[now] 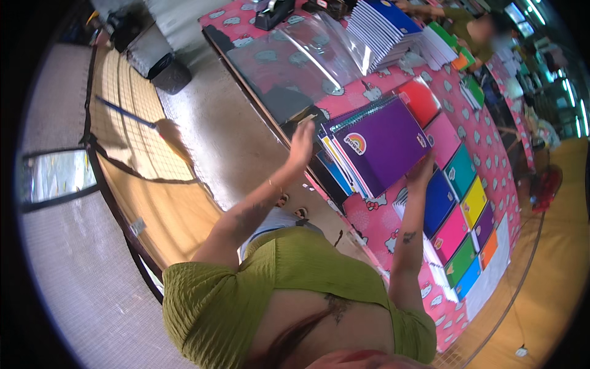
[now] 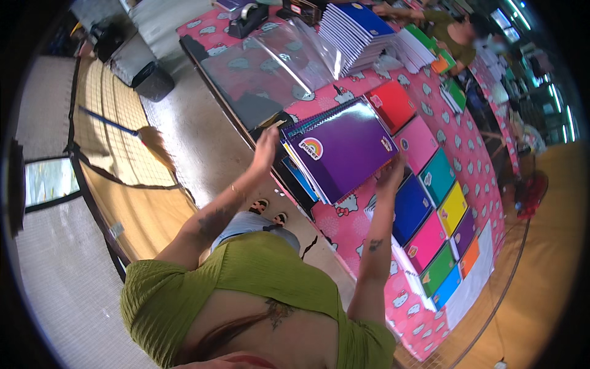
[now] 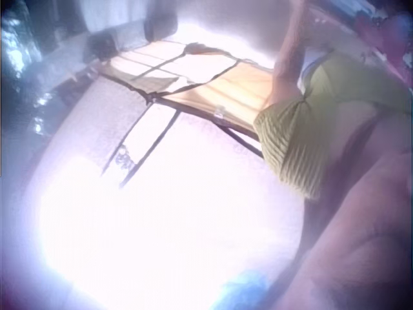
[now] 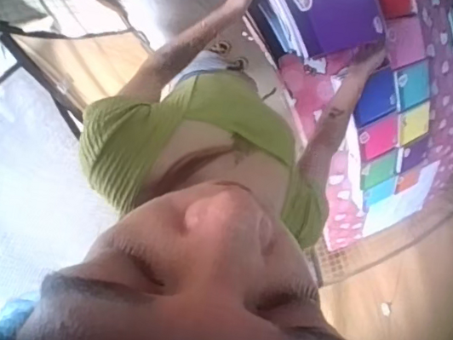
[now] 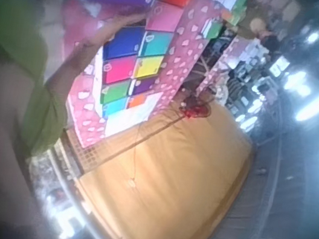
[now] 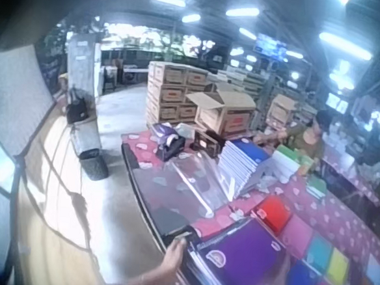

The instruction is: The person sorts colorful notebooks by color on a table and places some into clear plastic bags, sealing them with tape.

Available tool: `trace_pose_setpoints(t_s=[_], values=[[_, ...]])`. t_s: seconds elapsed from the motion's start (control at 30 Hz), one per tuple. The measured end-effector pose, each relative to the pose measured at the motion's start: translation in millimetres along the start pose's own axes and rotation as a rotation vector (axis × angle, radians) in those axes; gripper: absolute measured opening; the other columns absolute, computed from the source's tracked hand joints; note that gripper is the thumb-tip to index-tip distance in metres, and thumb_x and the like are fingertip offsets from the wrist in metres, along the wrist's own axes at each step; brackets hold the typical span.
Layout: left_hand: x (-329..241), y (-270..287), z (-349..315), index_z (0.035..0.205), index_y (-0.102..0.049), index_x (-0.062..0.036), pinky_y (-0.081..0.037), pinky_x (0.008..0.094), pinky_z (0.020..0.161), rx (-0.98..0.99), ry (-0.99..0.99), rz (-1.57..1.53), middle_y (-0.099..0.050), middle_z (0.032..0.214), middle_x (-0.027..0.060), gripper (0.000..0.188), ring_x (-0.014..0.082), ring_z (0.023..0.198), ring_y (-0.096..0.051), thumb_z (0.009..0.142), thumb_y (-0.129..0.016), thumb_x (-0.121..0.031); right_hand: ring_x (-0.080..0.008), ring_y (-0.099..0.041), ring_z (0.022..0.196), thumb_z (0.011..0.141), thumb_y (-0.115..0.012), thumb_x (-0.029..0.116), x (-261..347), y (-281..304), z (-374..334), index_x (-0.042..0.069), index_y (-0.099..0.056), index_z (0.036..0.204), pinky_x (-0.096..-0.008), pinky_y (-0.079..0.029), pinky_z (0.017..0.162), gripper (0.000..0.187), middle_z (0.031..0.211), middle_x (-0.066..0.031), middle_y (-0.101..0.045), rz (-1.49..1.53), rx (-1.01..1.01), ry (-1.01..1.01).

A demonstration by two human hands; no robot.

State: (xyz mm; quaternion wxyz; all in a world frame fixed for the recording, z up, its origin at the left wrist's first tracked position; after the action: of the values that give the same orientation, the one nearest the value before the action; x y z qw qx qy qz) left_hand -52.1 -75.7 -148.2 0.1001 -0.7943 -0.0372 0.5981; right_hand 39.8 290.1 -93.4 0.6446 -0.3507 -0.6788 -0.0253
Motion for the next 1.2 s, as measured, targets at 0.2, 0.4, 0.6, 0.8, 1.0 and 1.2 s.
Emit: trace_pose_setpoints(t_s=[0.2, 0.4, 0.6, 0.8, 1.0, 1.2], values=[[-91.7, -40.8, 105.0, 0.139, -0.046, -0.0031, -0.038, 0.0439, 0.103, 0.464, 0.042, 0.316, -0.053, 0.133, 0.018, 0.075, 0.0299, 0.121, -0.052, 0.094, -0.042, -0.064, -0.0197, -0.053, 0.105, 0.092, -0.053, 0.01, -109.0, -27.2, -193.7, 0.003, -0.052, 0.116, -0.0336, -0.043, 0.093, 0.025, 0.116, -0.0114, -0.055, -0.339, -0.267, 0.385], [-126.8, -173.8, 155.8, 0.137, -0.049, -0.0072, -0.031, 0.0433, 0.108, 0.972, -0.017, 0.583, -0.054, 0.133, 0.0143, 0.082, 0.027, 0.126, -0.047, 0.091, -0.031, -0.073, -0.0179, -0.059, 0.096, 0.09, -0.063, 0.014, -140.2, -170.5, -233.8, 0.008, -0.059, 0.099, -0.0352, -0.046, 0.089, 0.012, 0.104, -0.0045, -0.062, 0.514, -0.122, -0.581], [-96.8, -268.8, 170.5, 0.144, -0.041, -0.0047, -0.022, 0.0417, 0.114, 1.906, -0.488, 0.819, -0.041, 0.147, 0.0157, 0.074, 0.0256, 0.139, -0.034, 0.097, -0.034, -0.061, -0.0182, -0.057, 0.103, 0.092, -0.059, 0.032, -190.5, -186.9, -193.7, 0.012, -0.058, 0.103, -0.0423, -0.042, 0.096, 0.023, 0.104, -0.0015, -0.06, 0.929, -0.383, -0.231], [-108.6, -221.1, 141.5, 0.142, -0.044, -0.0049, -0.024, 0.0365, 0.113, 1.574, 0.102, 0.785, -0.046, 0.143, 0.0155, 0.066, 0.0212, 0.139, -0.033, 0.099, -0.037, -0.055, -0.0233, -0.042, 0.13, 0.088, -0.039, 0.069, -174.1, -209.6, -170.5, 0.012, -0.04, 0.142, -0.0503, -0.026, 0.109, 0.078, 0.145, -0.0046, -0.044, 1.129, -0.867, -0.016], [-127.8, -192.2, 173.4, 0.142, -0.045, -0.0056, -0.025, 0.0365, 0.113, 1.563, 0.031, 0.758, -0.046, 0.143, 0.0151, 0.066, 0.0212, 0.138, -0.035, 0.099, -0.036, -0.055, -0.0284, -0.046, 0.125, 0.091, -0.036, 0.062, -123.9, -237.3, -134.4, 0.01, -0.05, 0.134, -0.0476, -0.033, 0.108, 0.068, 0.134, -0.0087, -0.052, 1.351, -0.8, 0.299], [-119.4, -215.8, 176.6, 0.142, -0.045, -0.0062, -0.026, 0.0365, 0.112, 1.63, -0.035, 0.744, -0.047, 0.142, 0.0146, 0.066, 0.0211, 0.137, -0.036, 0.1, -0.034, -0.056, -0.0291, -0.049, 0.121, 0.088, -0.038, 0.07, -110.5, -230.9, -106.2, 0.013, -0.052, 0.132, -0.0465, -0.037, 0.105, 0.073, 0.133, -0.0093, -0.052, 1.421, -0.748, 0.487]])
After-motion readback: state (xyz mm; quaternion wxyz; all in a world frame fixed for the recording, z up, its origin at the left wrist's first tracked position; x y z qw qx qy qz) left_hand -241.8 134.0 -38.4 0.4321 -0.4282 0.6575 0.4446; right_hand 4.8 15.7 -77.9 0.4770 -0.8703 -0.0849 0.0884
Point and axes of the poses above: each hand's wrist, its own z-axis towards the middle knuckle, its own y-axis out of the back of the hand, x = y × z, the point moved 5 cm from there along z, towards the middle knuckle
